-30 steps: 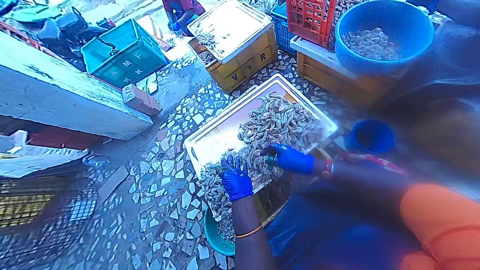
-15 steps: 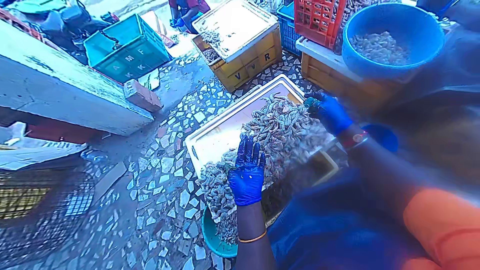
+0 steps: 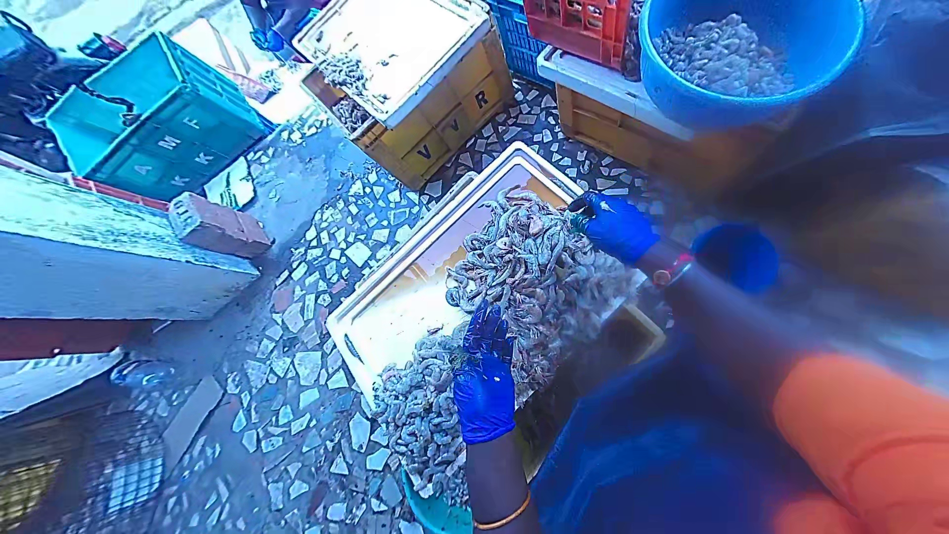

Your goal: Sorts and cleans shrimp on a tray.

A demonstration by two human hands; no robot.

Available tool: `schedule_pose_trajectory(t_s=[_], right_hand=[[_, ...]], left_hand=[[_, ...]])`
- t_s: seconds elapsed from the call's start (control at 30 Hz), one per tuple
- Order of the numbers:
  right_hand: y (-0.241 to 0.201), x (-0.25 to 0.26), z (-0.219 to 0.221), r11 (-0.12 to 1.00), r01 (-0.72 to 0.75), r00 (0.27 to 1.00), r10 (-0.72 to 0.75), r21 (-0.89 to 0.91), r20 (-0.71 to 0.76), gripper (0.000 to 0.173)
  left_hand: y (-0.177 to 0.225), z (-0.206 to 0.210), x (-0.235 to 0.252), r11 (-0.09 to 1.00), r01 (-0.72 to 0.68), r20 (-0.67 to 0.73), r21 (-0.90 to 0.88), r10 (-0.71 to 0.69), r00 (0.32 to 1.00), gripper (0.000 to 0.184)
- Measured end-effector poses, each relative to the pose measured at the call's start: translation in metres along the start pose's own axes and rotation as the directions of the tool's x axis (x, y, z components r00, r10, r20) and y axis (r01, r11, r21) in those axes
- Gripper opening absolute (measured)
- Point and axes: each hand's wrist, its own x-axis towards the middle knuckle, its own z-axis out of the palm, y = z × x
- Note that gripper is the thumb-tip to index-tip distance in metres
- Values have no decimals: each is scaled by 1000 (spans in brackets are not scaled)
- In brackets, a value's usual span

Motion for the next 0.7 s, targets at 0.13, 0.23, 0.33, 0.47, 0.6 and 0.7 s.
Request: schedule_pose_trajectory(t_s=[0.13, 0.23, 0.33, 0.47, 0.6, 0.7], right_hand=[[4, 2, 22, 946, 124, 990, -97, -301, 101, 33], [3, 9, 42, 851, 255, 966, -201, -460, 164, 29], [2, 5, 57, 812, 261, 965, -197, -523, 175, 28], [-18, -15, 38, 776, 304, 947, -185, -552, 261, 30], [-50, -59, 24, 874, 353, 886, -198, -334, 420, 28], [-58, -82, 33, 899, 402, 793, -247, -174, 556, 36]], left_hand=[[-2, 15, 7, 965, -5, 0, 261, 5, 1000, 54], [-8, 11, 11, 959, -21, 66, 281, 3, 998, 53], [-12, 7, 8, 822, -152, 101, 549, 115, 988, 51], [-5, 18, 5, 45, -132, 126, 990, 112, 986, 63], [-16, 34, 2, -151, -156, 194, 976, 282, 940, 83], [-24, 43, -6, -175, -219, 267, 960, 326, 907, 69]])
